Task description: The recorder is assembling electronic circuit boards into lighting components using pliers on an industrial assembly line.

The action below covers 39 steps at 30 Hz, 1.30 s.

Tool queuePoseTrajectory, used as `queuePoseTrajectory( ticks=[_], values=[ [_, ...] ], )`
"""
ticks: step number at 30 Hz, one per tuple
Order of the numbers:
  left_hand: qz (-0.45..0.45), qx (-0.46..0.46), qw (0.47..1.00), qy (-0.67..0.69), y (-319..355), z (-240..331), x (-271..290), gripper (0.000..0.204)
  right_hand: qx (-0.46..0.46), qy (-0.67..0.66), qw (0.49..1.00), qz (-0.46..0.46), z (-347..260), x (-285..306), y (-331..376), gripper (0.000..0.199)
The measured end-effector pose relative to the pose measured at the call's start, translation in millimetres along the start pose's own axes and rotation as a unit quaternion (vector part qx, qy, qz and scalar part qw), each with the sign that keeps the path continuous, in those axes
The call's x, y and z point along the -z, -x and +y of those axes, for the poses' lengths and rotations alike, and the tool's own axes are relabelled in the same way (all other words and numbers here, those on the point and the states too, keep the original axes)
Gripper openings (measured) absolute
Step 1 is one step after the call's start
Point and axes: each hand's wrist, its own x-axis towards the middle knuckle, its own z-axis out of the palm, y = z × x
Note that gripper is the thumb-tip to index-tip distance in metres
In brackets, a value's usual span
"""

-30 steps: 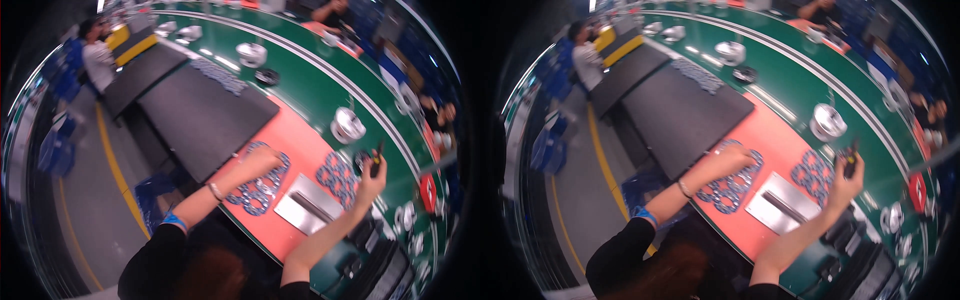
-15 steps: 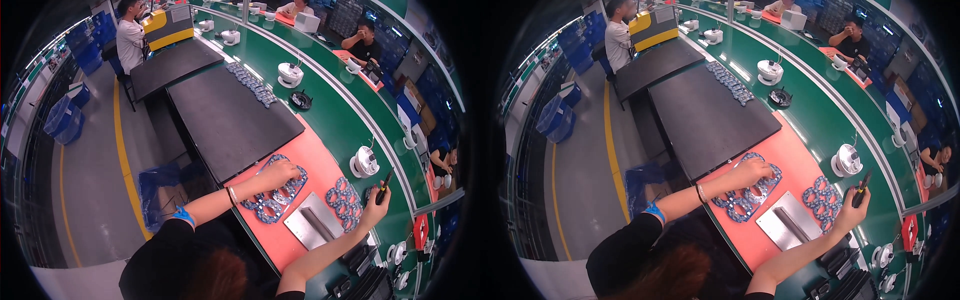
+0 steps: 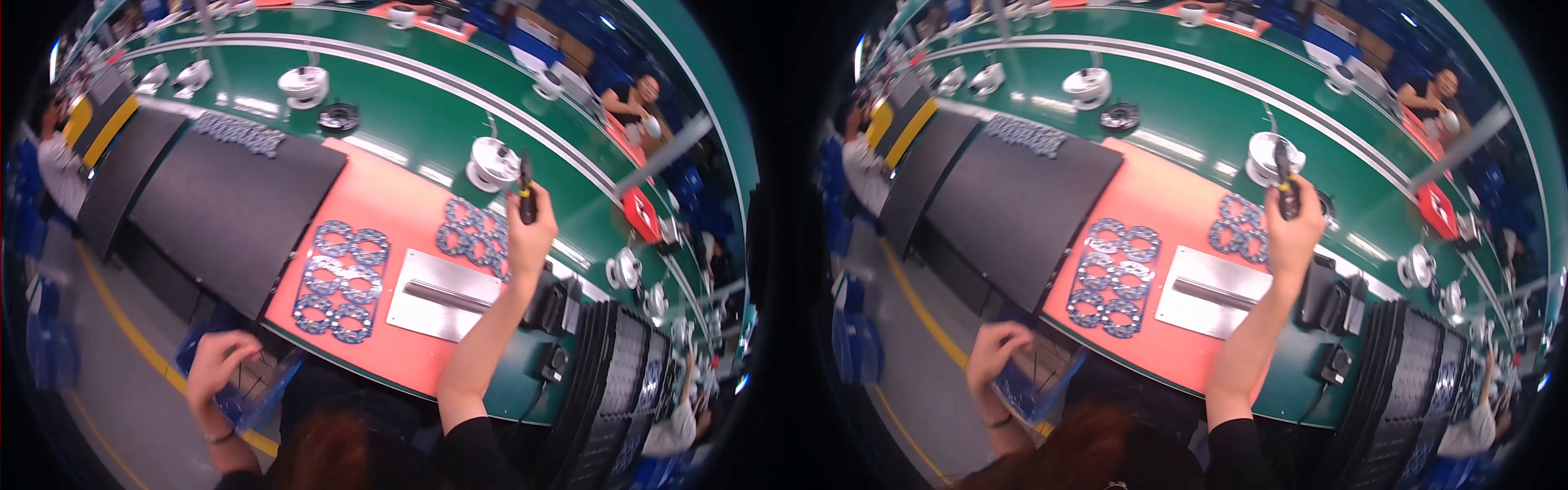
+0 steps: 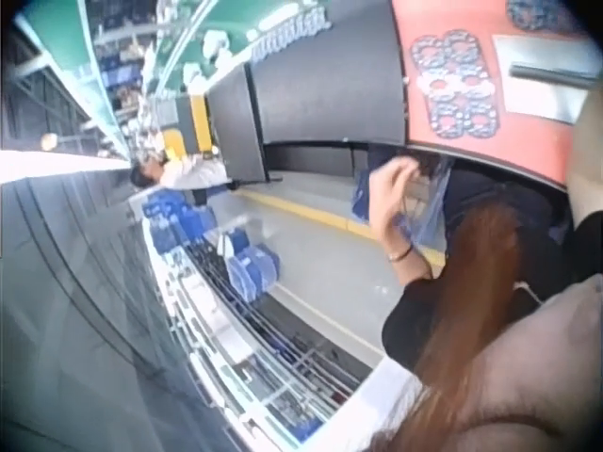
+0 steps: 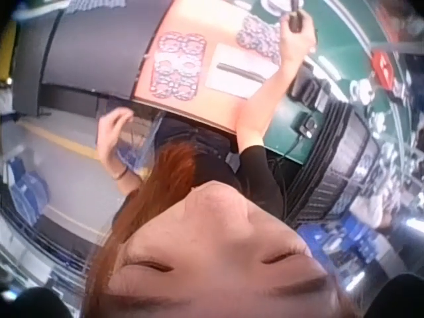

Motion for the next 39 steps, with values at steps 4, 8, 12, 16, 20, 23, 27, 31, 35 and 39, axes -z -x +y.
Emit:
queuePoseTrajectory(
  ticks=[4, 8, 12, 16, 20, 23, 27, 31, 35, 39],
  values=[
    [0.040, 0.130, 0.987, -0.086, 42, -45, 7, 0.020, -0.036, -0.076, 0.996, 0.001, -9, 6, -6, 0.026],
    [0.028, 0.036, 0.989, -0.143, 19, -4, 3, 0.038, -0.030, -0.098, 0.995, 0.014, -17, 23, -18, 0.027],
    [-0.176, -0.188, 0.966, 0.010, -54, 73, -27, 0.027, 0.014, -0.027, 1.000, 0.002, -16, 52, -48, 0.033],
    [-0.259, -0.314, 0.907, 0.111, -120, 152, -105, 0.014, 0.099, 0.210, 0.969, -0.086, -8, 73, -90, 0.038],
    [-0.015, -0.388, 0.911, 0.141, -203, 204, -191, 0.012, 0.232, 0.398, 0.885, -0.068, 31, 79, -136, 0.036],
    [0.041, -0.361, 0.908, 0.209, -279, 193, -257, 0.013, 0.266, 0.509, 0.812, -0.111, 70, 78, -165, 0.037],
    [0.035, -0.264, 0.942, 0.203, -363, 182, -318, 0.013, 0.323, 0.543, 0.760, -0.151, 125, 70, -187, 0.040],
    [0.024, -0.223, 0.974, 0.044, -405, 190, -341, 0.034, 0.354, 0.580, 0.704, -0.207, 169, 55, -210, 0.029],
    [-0.019, -0.234, 0.969, -0.079, -427, 200, -348, 0.048, 0.415, 0.543, 0.699, -0.212, 205, 47, -226, 0.021],
    [-0.012, -0.252, 0.962, -0.105, -458, 185, -357, 0.045, 0.437, 0.544, 0.676, -0.236, 210, 31, -230, 0.014]
  ],
)
